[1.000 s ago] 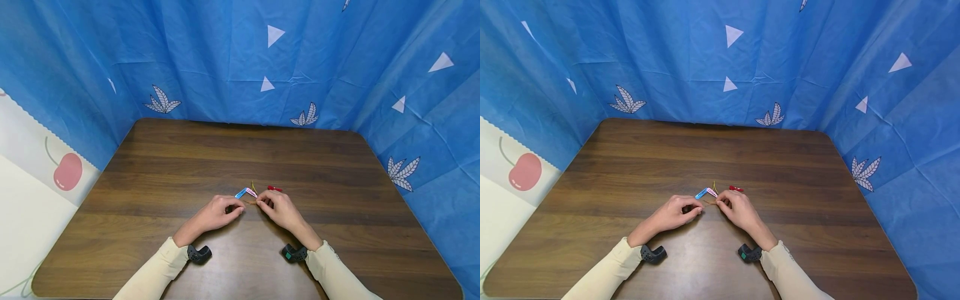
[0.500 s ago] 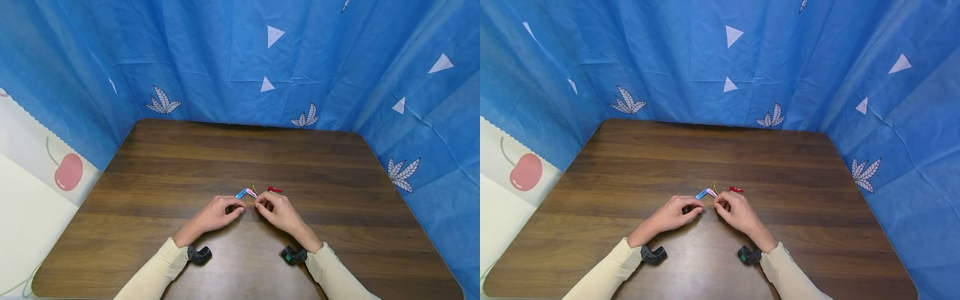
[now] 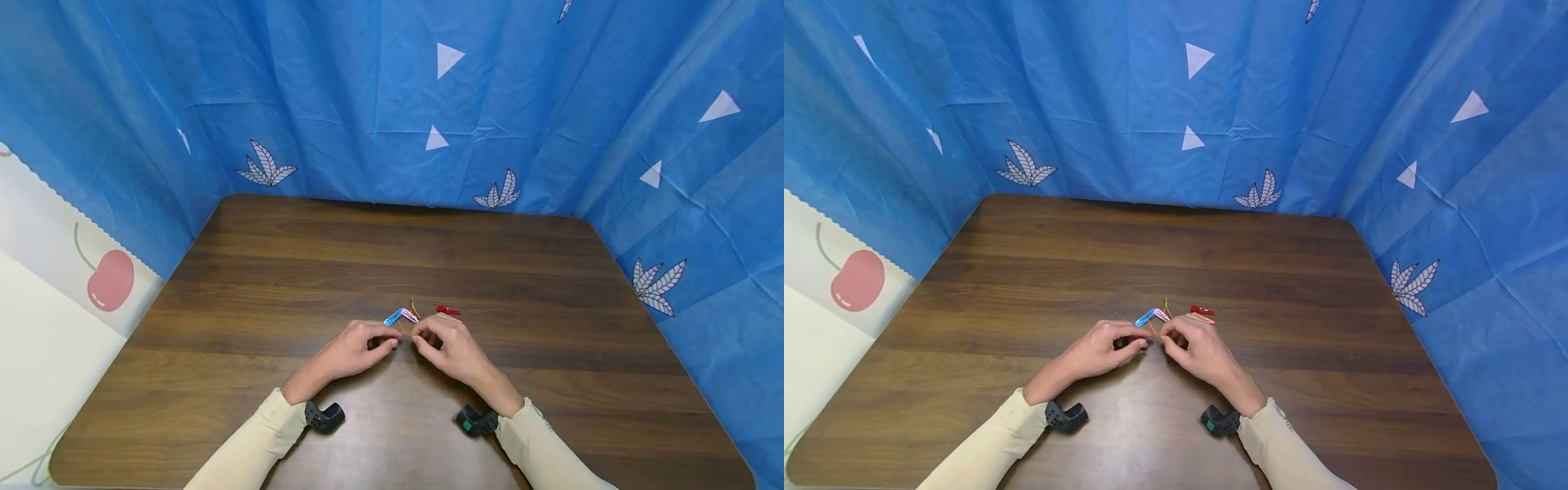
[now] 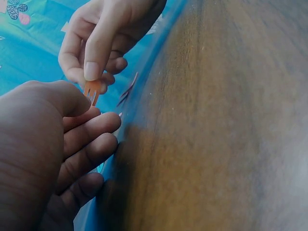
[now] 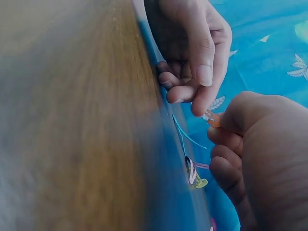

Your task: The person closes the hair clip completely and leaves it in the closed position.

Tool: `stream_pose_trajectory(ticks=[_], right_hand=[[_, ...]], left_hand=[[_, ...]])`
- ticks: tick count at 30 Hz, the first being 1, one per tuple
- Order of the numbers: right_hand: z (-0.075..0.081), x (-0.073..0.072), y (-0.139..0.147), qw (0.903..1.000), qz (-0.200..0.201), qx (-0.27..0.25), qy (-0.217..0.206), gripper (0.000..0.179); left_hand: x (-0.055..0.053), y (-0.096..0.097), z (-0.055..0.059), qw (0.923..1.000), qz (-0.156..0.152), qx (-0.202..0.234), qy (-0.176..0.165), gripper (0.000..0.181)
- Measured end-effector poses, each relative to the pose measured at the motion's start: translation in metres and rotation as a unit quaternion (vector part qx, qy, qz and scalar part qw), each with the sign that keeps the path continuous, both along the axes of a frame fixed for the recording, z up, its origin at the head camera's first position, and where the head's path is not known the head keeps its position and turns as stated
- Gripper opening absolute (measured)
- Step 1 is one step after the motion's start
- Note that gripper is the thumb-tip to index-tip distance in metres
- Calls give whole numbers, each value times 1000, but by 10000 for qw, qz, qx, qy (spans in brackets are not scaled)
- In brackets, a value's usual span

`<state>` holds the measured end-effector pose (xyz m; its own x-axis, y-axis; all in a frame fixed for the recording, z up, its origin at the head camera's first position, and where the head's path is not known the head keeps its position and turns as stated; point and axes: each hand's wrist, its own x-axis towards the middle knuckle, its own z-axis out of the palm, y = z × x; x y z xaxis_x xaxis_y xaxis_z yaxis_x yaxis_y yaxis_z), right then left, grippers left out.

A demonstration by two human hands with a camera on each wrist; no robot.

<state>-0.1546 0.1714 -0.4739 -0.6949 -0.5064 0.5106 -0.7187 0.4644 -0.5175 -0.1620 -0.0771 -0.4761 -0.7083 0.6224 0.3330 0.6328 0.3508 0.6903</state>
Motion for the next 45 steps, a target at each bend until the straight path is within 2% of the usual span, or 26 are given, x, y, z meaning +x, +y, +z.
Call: stream_pose_trajectory(ticks=[9,15,24,29,39,45], right_hand=[[1,1,-3,9999,168,29,21,3],[1,0,-5,9987,400,151,293,10],[1,2,-9,9977,603,234,210,15],[1,3,-10,9970,718,173,210,15],[1,3,-7,9980,629,60,41,17],[-1,3,-6,9993,373,31,-28,20]], left_hand=[[0,-1,1,9999,-21,-108,-8,20],[-1,-1,1,9998,-16,-155,78,23],[-1,-2,2,9999,-70,-97,-59,18],[-1,-2,1,10000,-79,0,21,14],[0,-1,0,9999,64,100,14,8],[0,-1,1,9998,72,162,7,9]])
